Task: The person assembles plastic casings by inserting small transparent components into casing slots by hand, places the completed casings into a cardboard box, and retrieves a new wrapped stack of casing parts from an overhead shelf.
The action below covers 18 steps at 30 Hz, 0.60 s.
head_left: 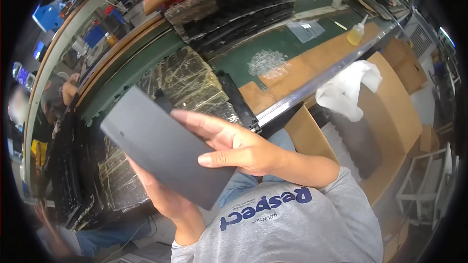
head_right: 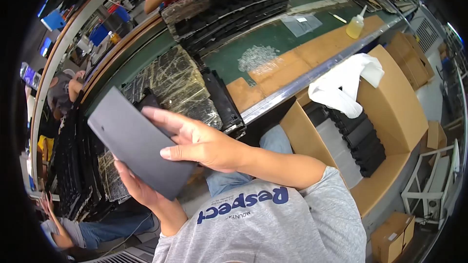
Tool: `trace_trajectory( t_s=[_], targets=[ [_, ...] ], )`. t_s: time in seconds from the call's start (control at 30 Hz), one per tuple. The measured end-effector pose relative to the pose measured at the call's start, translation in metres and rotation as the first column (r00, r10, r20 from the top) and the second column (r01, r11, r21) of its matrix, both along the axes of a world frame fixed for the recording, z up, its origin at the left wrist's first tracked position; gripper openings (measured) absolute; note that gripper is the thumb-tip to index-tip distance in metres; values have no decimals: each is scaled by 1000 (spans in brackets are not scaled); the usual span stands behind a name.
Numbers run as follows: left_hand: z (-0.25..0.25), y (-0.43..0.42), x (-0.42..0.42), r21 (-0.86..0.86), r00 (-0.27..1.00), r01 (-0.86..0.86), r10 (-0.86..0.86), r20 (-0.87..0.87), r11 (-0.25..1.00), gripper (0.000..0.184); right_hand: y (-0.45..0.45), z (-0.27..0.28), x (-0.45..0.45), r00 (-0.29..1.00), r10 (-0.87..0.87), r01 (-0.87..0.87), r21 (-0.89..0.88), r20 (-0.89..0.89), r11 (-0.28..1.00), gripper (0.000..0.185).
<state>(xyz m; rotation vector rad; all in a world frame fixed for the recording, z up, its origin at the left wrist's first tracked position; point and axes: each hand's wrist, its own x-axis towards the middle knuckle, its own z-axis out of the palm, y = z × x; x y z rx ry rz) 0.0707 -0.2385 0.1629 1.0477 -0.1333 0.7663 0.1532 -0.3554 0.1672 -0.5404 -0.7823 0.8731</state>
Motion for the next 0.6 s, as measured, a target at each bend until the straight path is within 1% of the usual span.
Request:
trace_trajectory(
  t_s=[0.03, 0.07, 0.13, 0.17, 0.2, 0.23, 0.27, 0.3, 0.33, 0.37, 0.43, 0.47, 0.57, 0.6],
  targets=[
    [-1, -2, 0, -192, 989, 144, -135, 57, 971, 66, -3, -3, 1, 1000, -12, 12, -2, -5, 1000, 65],
    [-2, -5, 2, -194, 988, 153, -146, 52, 969, 66, -6, -8, 2, 992, -72, 79, -70, 101, 994, 60],
    [-3, -14, 10, -279, 976, 219, -210, 63, 935, 63, -11, -20, 6, 933, -161, 229, -184, 323, 956, 50],
    [-3, -17, 13, -322, 968, 249, -239, 71, 913, 62, -20, -23, 17, 717, -308, 506, -164, 625, 847, 39],
    [-5, -15, 14, -325, 967, 255, -246, 70, 911, 62, -33, -26, 34, 391, -354, 726, -49, 850, 686, 29],
    [-8, -10, 14, -311, 936, 353, -334, 113, 882, 62, -45, -35, 52, 297, -467, 840, 5, 833, 543, 20],
    [-12, -5, 13, -293, 895, 446, -418, 155, 846, 62, -58, -47, 77, 236, -552, 935, -33, 800, 352, 16],
    [-16, -3, 12, -269, 844, 535, -499, 195, 801, 62, -74, -71, 105, 105, -569, 993, -53, 816, 107, 16],
    [-19, -5, 11, -269, 842, 539, -503, 195, 798, 62, -98, -113, 142, -49, -467, 992, -11, 883, -126, 16],
    [-21, -8, 10, -235, 863, 504, -489, 122, 831, 62, -118, -131, 158, -15, -350, 962, -82, 937, -260, 16],
    [-24, -14, 14, -152, 900, 430, -435, 1, 890, 62, -142, -163, 181, -76, -227, 913, -23, 971, -407, 17],
    [-24, -15, 16, -150, 903, 427, -430, 12, 892, 62, -142, -164, 186, -86, -225, 915, -13, 971, -402, 17],
    [-23, -16, 19, -247, 924, 368, -383, -15, 897, 62, -140, -162, 191, -16, -163, 861, -70, 986, -503, 15],
    [-23, -16, 19, -241, 925, 368, -381, -7, 898, 62, -139, -161, 191, -25, -166, 863, -63, 986, -501, 15]
  ],
)
